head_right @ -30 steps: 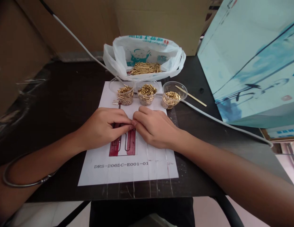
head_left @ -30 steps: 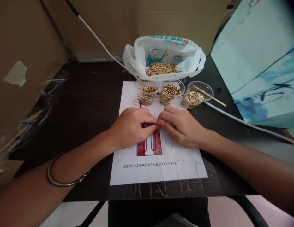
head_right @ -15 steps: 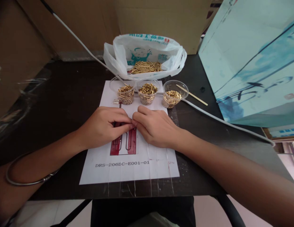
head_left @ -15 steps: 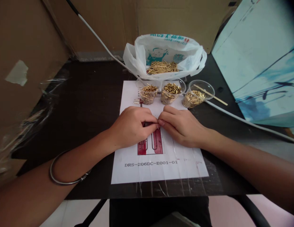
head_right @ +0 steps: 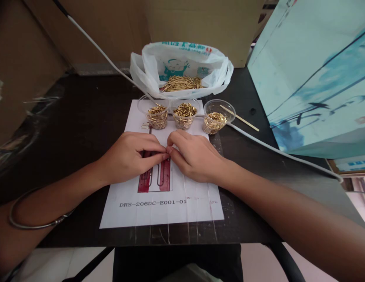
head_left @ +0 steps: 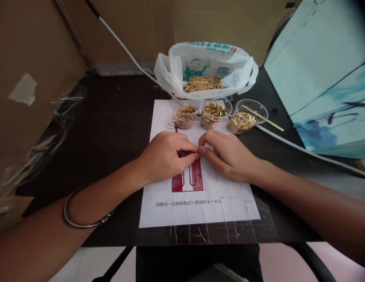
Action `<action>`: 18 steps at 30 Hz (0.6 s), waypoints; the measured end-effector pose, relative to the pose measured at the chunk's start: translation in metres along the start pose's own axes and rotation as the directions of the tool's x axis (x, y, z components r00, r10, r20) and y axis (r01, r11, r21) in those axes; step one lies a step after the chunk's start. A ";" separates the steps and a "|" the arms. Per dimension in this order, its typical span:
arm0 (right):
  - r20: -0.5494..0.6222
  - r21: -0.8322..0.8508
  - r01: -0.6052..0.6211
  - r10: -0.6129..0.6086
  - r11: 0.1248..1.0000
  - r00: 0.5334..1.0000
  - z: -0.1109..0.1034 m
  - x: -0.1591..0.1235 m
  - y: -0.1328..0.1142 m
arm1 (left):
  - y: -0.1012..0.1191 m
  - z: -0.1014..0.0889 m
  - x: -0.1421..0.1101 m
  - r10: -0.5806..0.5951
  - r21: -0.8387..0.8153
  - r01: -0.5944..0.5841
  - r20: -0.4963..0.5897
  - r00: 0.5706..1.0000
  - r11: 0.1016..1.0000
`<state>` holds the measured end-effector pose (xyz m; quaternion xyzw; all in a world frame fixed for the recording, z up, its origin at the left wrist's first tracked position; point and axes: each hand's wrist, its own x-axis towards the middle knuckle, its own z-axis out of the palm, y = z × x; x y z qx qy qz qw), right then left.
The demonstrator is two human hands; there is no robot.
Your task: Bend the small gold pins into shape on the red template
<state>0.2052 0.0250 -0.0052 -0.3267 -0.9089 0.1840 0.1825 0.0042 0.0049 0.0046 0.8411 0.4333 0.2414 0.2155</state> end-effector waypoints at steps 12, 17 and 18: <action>-0.087 0.117 0.003 0.007 0.993 0.996 -0.002 0.000 0.000 | 0.000 0.000 0.000 0.001 -0.004 -0.001 0.012 1.000 1.000; -0.075 0.133 -0.026 0.036 0.991 0.997 -0.002 0.000 0.000 | 0.000 -0.001 0.000 0.014 0.012 -0.014 0.025 1.000 1.000; -0.068 0.129 -0.031 0.040 0.991 0.997 -0.002 0.000 0.001 | 0.000 -0.001 0.000 0.016 0.014 -0.016 0.028 0.999 1.000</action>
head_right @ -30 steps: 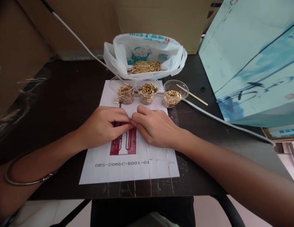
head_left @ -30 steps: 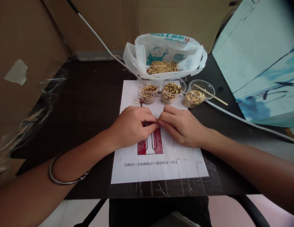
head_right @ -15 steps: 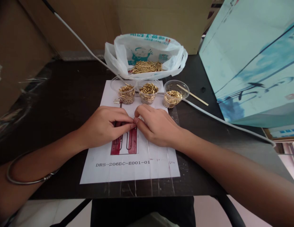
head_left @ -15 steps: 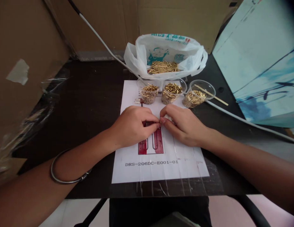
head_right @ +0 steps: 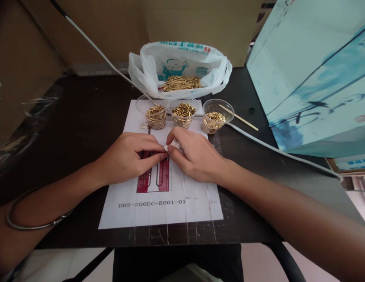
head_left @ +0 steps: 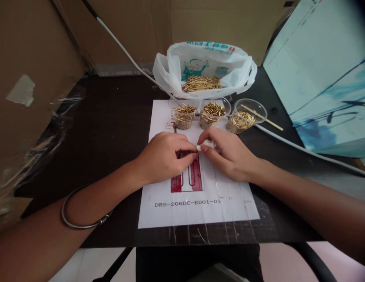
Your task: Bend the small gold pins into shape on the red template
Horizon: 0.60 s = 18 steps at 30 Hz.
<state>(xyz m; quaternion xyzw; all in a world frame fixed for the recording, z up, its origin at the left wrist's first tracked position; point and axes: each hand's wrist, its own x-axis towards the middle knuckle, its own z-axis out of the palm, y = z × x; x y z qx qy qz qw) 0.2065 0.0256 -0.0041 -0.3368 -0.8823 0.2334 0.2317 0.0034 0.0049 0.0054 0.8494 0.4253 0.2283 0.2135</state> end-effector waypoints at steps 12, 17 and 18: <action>0.111 -0.090 0.081 -0.071 0.993 0.991 0.000 0.000 0.002 | 0.002 -0.002 0.000 0.000 0.015 0.000 0.010 1.000 1.000; 0.113 -0.140 0.108 -0.093 0.984 0.989 0.001 0.000 0.002 | 0.002 -0.001 0.000 -0.003 0.027 0.003 0.013 1.000 1.000; 0.109 -0.147 0.112 -0.096 0.983 0.989 0.001 0.000 0.002 | 0.002 0.000 0.000 -0.002 0.028 0.002 0.012 1.000 1.000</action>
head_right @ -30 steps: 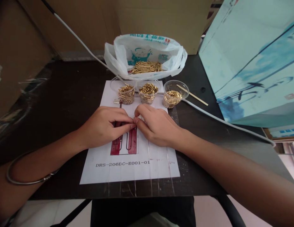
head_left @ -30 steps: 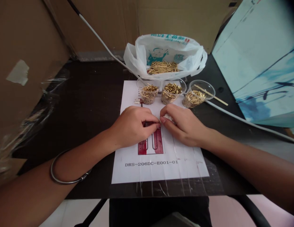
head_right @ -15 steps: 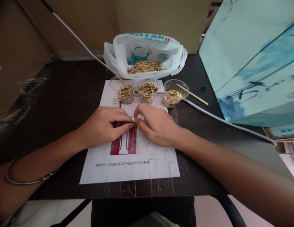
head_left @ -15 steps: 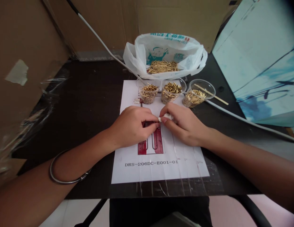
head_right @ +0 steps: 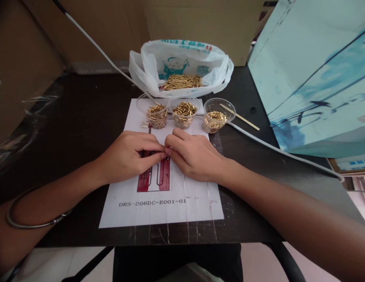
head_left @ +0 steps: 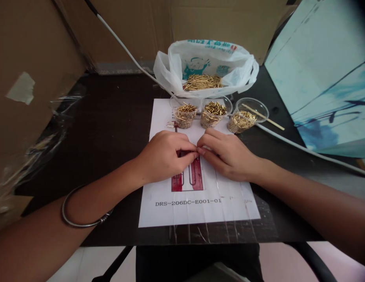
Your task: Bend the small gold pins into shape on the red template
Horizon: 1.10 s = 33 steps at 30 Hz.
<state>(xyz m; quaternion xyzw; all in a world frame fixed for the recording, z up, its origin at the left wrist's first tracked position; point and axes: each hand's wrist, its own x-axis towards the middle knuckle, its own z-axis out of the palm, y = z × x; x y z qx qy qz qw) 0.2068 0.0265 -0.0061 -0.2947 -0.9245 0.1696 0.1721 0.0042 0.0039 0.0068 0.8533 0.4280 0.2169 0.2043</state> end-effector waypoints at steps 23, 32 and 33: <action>-0.053 0.075 0.040 -0.036 0.996 0.998 0.002 -0.001 0.005 | -0.001 0.001 0.001 -0.041 -0.043 0.040 -0.029 0.999 0.998; -0.028 0.055 0.021 -0.019 0.998 0.999 0.001 0.000 0.004 | -0.003 -0.001 0.001 -0.049 -0.066 0.047 -0.034 0.998 0.997; -0.027 0.053 0.021 -0.020 0.998 0.999 0.001 0.000 0.004 | -0.003 -0.001 0.001 -0.051 -0.068 0.048 -0.033 0.998 0.997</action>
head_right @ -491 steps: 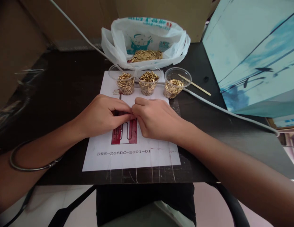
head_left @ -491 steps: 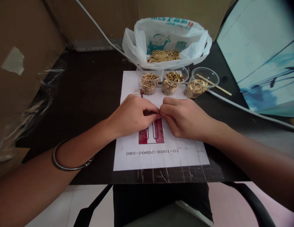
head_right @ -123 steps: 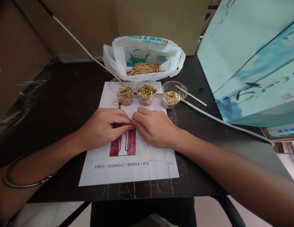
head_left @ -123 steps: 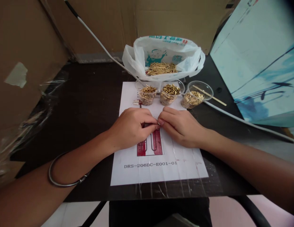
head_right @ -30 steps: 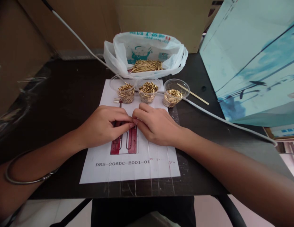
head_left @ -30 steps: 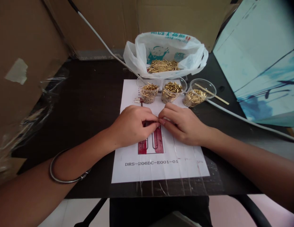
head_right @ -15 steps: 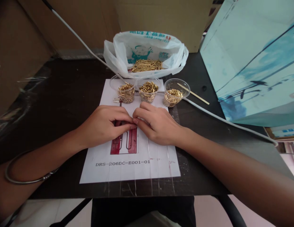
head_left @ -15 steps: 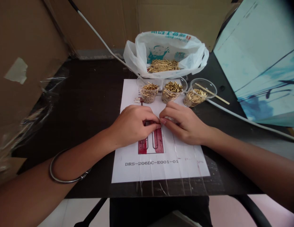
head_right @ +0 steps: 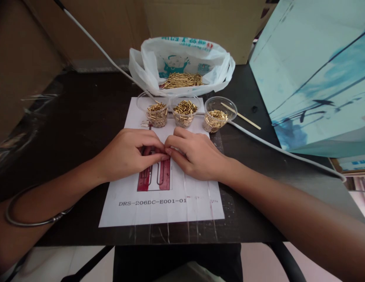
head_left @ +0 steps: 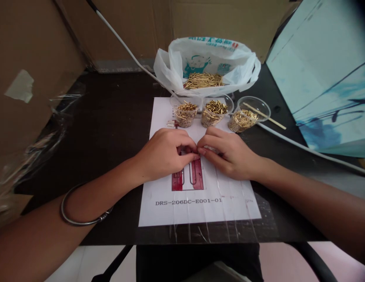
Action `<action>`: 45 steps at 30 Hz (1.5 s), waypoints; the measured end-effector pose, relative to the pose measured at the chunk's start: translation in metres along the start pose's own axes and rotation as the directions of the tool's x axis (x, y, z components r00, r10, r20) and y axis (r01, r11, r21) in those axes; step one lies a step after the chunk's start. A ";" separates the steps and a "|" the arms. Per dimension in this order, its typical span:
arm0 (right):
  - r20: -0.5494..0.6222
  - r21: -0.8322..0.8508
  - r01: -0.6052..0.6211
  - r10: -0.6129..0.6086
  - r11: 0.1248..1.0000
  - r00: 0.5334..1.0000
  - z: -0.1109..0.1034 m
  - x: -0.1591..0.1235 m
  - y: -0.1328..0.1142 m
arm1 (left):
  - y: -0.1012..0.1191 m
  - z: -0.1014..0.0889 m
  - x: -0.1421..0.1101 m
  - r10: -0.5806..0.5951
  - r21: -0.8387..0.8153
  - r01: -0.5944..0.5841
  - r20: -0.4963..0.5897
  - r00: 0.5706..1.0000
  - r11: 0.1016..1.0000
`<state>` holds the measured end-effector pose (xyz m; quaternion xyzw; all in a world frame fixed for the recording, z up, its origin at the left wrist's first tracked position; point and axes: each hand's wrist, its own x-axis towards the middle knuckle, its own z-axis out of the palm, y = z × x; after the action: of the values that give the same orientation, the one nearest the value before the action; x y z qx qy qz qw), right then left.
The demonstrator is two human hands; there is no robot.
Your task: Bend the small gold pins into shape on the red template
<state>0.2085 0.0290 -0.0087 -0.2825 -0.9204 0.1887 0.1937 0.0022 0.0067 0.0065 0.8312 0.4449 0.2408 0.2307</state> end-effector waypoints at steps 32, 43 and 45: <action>-0.004 0.053 -0.032 0.033 0.998 0.999 -0.001 0.000 -0.001 | 0.001 0.000 0.000 -0.005 0.025 0.004 0.025 1.000 1.000; 0.003 0.039 -0.023 0.023 0.999 1.000 -0.001 0.000 -0.002 | 0.000 0.001 0.000 -0.007 0.020 0.007 0.032 0.999 1.000; 0.005 0.032 -0.018 0.018 0.999 1.000 -0.001 0.001 -0.002 | 0.000 0.000 -0.001 -0.008 0.017 0.007 0.029 1.000 1.000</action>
<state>0.2075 0.0281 -0.0066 -0.2874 -0.9150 0.2058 0.1944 0.0020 0.0062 0.0060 0.8348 0.4466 0.2243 0.2310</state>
